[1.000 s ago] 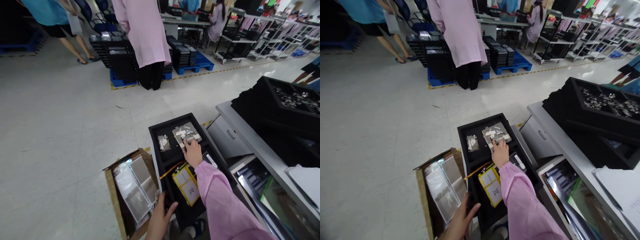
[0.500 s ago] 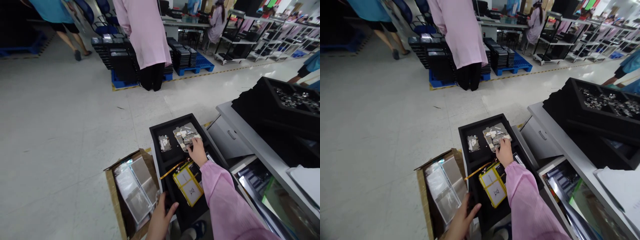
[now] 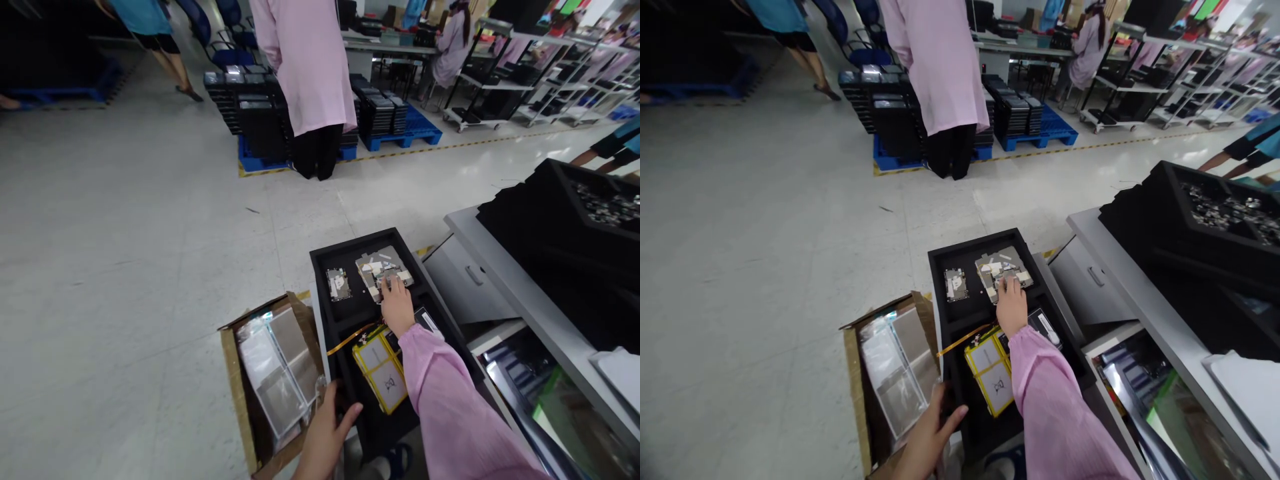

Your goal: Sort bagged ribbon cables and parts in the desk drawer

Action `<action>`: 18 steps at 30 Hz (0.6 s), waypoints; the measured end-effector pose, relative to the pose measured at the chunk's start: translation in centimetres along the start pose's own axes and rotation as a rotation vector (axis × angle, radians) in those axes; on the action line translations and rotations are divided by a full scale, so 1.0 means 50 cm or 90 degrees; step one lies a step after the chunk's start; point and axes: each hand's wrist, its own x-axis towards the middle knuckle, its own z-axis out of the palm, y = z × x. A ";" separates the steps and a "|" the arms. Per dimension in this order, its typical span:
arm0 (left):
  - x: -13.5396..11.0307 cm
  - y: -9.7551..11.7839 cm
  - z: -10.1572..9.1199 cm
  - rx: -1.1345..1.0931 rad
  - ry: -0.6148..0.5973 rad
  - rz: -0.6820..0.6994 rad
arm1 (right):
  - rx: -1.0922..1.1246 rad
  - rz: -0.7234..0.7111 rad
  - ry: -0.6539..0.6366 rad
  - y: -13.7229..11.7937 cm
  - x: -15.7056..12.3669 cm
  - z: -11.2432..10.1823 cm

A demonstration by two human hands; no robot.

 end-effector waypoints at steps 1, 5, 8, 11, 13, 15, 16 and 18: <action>0.000 0.000 0.000 -0.001 -0.001 -0.001 | -0.008 -0.008 -0.004 -0.001 -0.002 0.002; -0.001 0.002 0.000 -0.016 0.001 0.002 | -0.024 -0.027 -0.010 -0.002 -0.005 0.008; -0.003 0.007 -0.001 -0.026 0.004 0.000 | -0.022 -0.023 -0.006 -0.003 -0.005 0.009; -0.006 0.012 -0.002 -0.031 -0.001 -0.005 | -0.012 -0.014 0.002 -0.001 -0.007 0.007; -0.009 0.014 -0.004 -0.027 -0.006 -0.009 | -0.003 -0.008 0.009 0.003 -0.008 0.009; -0.010 0.016 -0.005 -0.026 -0.011 -0.010 | 0.008 -0.006 0.015 0.008 -0.008 0.013; -0.011 0.016 -0.005 -0.028 -0.012 -0.010 | 0.015 -0.006 0.019 0.010 -0.007 0.016; -0.010 0.017 -0.005 -0.032 -0.009 -0.006 | 0.030 -0.009 0.027 0.012 -0.005 0.021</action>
